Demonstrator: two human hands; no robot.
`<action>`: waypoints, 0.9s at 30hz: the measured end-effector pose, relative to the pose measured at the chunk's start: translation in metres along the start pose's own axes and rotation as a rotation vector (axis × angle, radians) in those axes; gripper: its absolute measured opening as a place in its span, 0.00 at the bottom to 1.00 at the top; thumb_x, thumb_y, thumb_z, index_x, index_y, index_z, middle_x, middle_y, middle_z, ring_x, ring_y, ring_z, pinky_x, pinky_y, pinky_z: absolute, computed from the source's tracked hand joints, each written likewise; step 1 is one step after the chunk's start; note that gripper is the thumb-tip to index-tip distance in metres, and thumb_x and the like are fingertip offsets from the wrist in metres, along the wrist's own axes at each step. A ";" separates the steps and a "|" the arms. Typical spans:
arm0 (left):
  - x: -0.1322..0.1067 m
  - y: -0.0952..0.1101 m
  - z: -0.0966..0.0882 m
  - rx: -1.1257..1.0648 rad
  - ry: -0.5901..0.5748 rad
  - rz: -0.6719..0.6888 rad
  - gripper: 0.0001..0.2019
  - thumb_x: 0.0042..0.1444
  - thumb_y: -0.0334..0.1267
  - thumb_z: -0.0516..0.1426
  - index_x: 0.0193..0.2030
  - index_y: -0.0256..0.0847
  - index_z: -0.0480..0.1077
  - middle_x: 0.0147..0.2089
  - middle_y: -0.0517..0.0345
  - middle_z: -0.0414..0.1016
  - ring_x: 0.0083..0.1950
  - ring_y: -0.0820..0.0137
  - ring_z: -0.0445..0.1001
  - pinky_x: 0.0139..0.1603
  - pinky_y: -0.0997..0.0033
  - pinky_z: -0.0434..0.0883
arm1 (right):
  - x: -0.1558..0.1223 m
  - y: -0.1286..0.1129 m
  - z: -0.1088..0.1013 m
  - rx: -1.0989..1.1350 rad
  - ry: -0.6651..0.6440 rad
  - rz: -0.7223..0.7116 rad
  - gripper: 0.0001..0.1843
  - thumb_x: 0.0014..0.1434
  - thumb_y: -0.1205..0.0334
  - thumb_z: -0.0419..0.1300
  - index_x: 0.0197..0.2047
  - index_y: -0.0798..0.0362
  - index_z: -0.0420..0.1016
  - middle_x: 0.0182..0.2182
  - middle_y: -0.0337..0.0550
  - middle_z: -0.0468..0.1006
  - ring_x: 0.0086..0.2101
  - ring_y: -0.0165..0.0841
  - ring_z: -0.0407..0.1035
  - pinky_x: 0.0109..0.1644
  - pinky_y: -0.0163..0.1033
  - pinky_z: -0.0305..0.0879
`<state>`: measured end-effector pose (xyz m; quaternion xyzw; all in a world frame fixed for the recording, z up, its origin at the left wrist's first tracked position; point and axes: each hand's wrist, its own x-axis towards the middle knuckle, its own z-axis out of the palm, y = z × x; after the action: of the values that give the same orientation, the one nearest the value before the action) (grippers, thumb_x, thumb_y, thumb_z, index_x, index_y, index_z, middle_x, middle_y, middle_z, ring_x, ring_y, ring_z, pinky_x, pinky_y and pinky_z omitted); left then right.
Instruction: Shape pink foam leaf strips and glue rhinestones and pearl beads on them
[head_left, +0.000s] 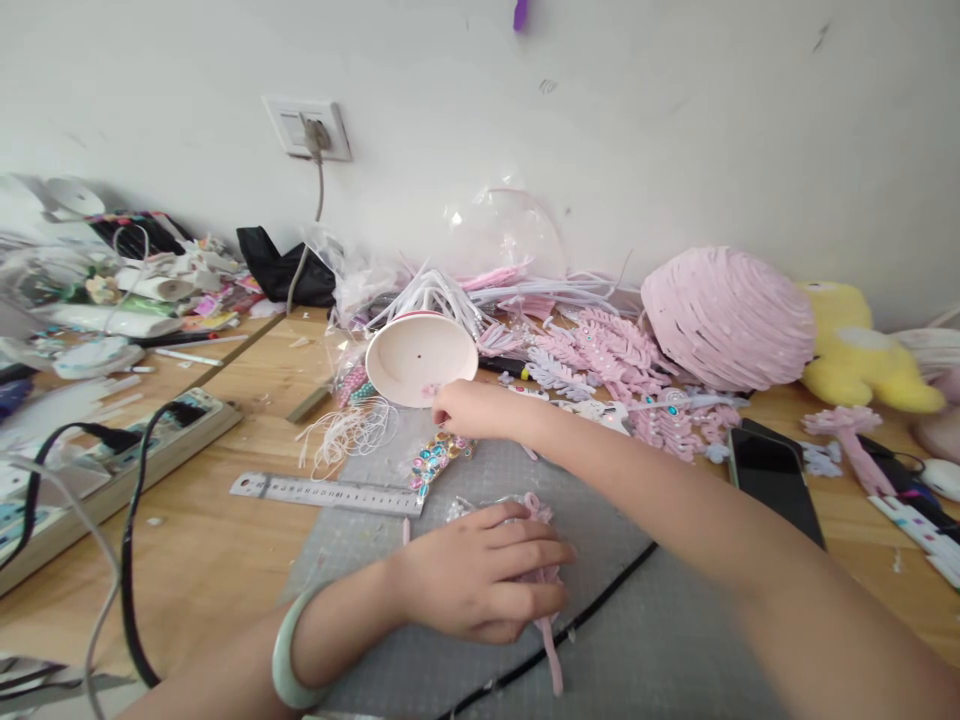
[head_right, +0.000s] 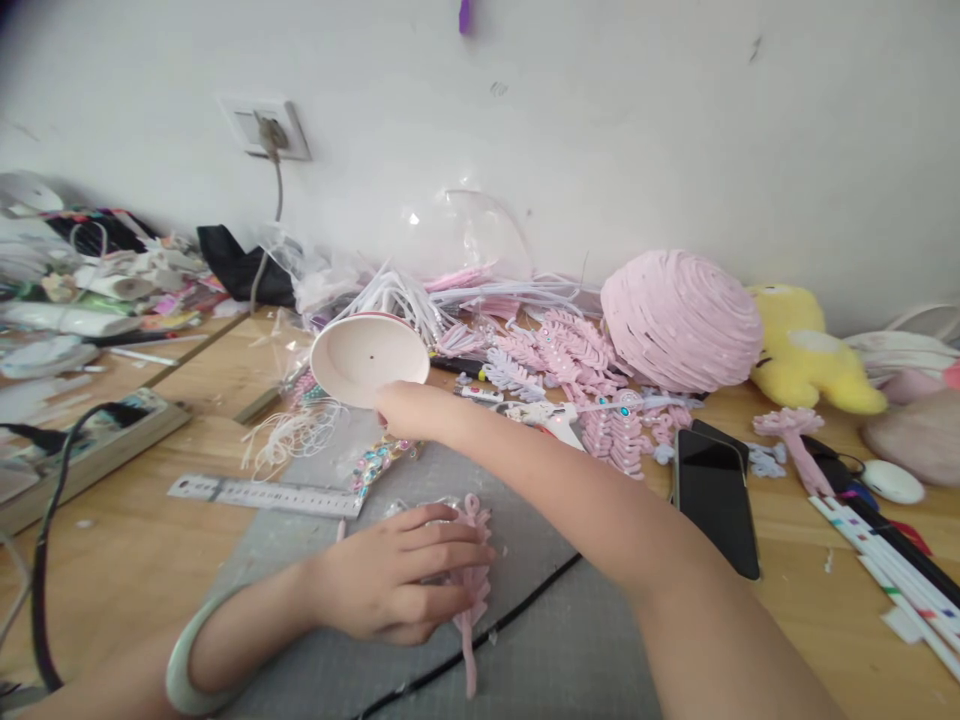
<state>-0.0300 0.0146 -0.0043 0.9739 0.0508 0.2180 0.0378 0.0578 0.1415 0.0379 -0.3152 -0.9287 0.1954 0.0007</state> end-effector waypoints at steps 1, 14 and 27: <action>0.000 0.000 0.000 -0.001 0.002 0.000 0.12 0.62 0.37 0.49 0.50 0.40 0.63 0.58 0.52 0.69 0.61 0.65 0.62 0.62 0.62 0.55 | -0.002 0.000 -0.001 0.024 0.034 -0.009 0.12 0.50 0.77 0.55 0.34 0.59 0.78 0.35 0.48 0.80 0.34 0.32 0.72 0.35 0.32 0.60; 0.009 0.003 -0.002 0.024 -0.120 -0.118 0.13 0.60 0.37 0.48 0.25 0.40 0.63 0.26 0.59 0.71 0.27 0.70 0.66 0.32 0.66 0.63 | -0.117 -0.012 0.016 0.568 0.460 0.318 0.07 0.49 0.70 0.56 0.33 0.54 0.73 0.26 0.36 0.73 0.26 0.26 0.65 0.30 0.31 0.60; 0.010 0.003 -0.004 -0.170 -0.379 -0.565 0.13 0.59 0.35 0.48 0.50 0.42 0.65 0.49 0.52 0.71 0.43 0.65 0.75 0.44 0.70 0.71 | -0.146 0.015 0.086 0.805 0.378 0.482 0.10 0.53 0.69 0.57 0.35 0.53 0.81 0.33 0.45 0.79 0.26 0.30 0.70 0.32 0.35 0.66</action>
<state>-0.0226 0.0128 0.0036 0.9379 0.2924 0.0175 0.1861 0.1730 0.0352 -0.0291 -0.5254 -0.6639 0.4722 0.2453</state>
